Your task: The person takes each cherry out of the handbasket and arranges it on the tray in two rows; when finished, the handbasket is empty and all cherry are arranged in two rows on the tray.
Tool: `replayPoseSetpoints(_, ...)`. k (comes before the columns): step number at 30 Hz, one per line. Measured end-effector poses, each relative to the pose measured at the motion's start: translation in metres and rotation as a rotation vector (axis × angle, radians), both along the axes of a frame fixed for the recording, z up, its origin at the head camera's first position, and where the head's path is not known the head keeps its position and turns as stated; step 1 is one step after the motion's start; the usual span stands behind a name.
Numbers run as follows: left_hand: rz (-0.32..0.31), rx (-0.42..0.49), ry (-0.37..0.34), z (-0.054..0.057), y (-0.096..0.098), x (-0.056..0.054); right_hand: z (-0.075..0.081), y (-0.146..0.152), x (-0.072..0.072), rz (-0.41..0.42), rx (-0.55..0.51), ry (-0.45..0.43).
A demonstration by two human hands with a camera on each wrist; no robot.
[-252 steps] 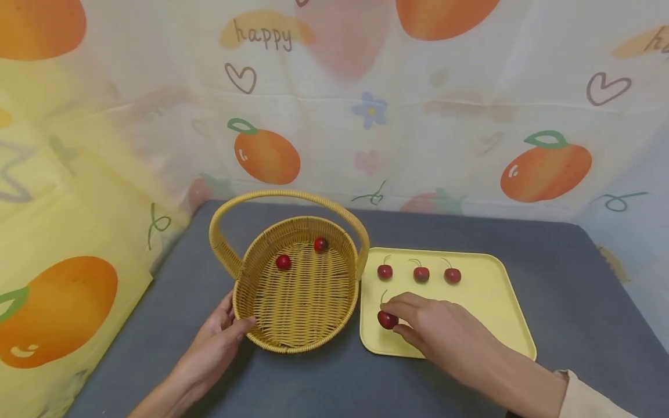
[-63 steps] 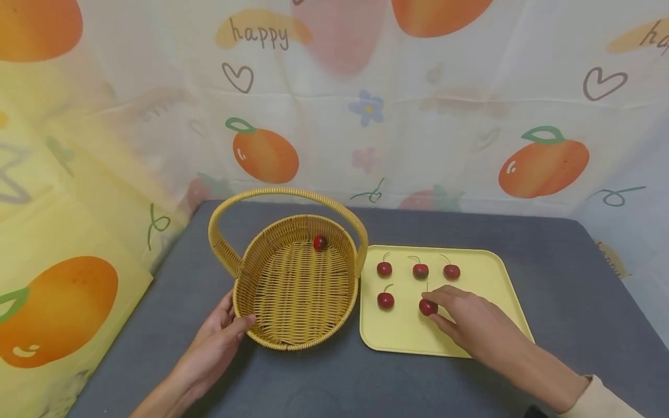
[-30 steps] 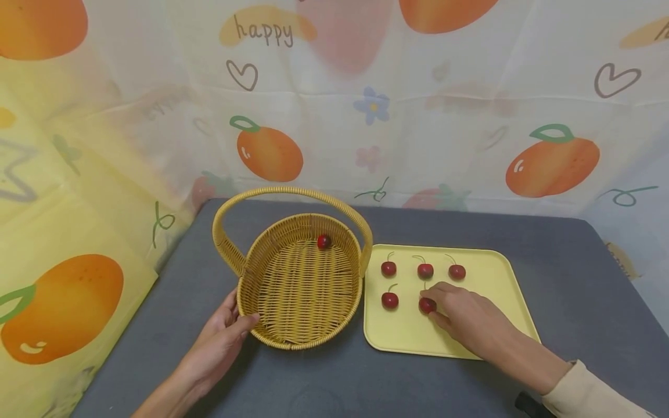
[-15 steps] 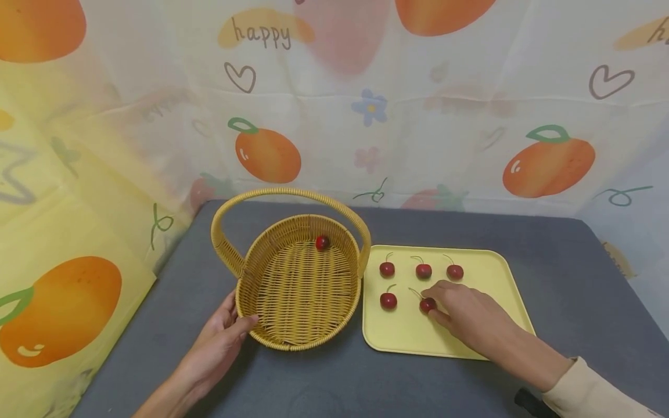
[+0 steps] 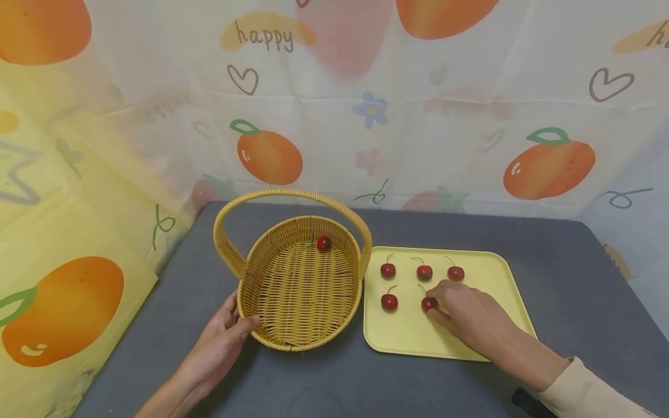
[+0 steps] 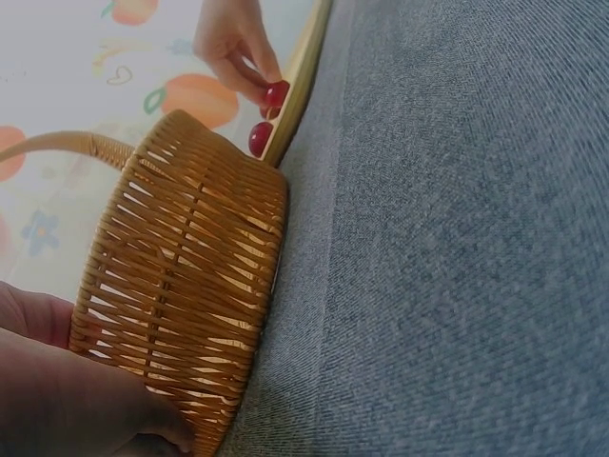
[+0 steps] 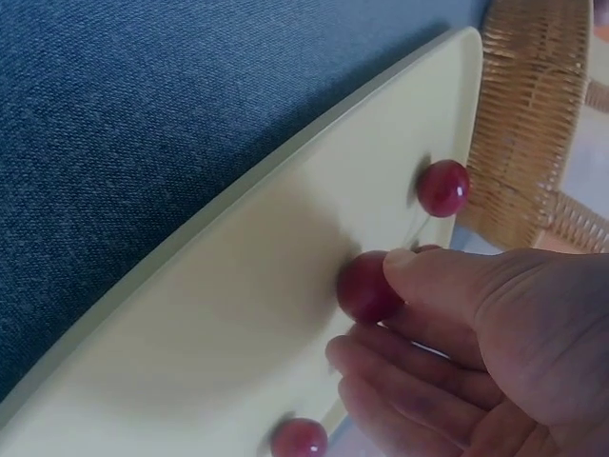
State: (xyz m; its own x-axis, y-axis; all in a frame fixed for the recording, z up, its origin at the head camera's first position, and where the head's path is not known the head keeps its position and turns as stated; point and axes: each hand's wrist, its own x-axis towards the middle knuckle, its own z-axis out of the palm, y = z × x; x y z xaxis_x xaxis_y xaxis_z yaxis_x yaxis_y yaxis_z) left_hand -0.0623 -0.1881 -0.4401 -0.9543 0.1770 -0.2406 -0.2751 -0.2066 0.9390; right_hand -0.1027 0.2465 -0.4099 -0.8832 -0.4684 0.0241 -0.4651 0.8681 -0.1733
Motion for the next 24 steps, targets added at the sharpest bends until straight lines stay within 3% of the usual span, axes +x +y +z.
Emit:
replayPoseSetpoints(12,0.002,-0.004,-0.007,0.000,-0.001,0.001,0.010,-0.003,-0.002,0.004,-0.002,0.019)
replayPoseSetpoints(18,0.003,-0.009,-0.006,0.001,0.000,0.001,0.036,-0.018,0.003,0.003,-0.051,0.055)
replayPoseSetpoints(24,0.003,-0.008,-0.005,0.000,0.000,0.000,0.063,-0.057,0.011,0.156,-0.165,0.123)
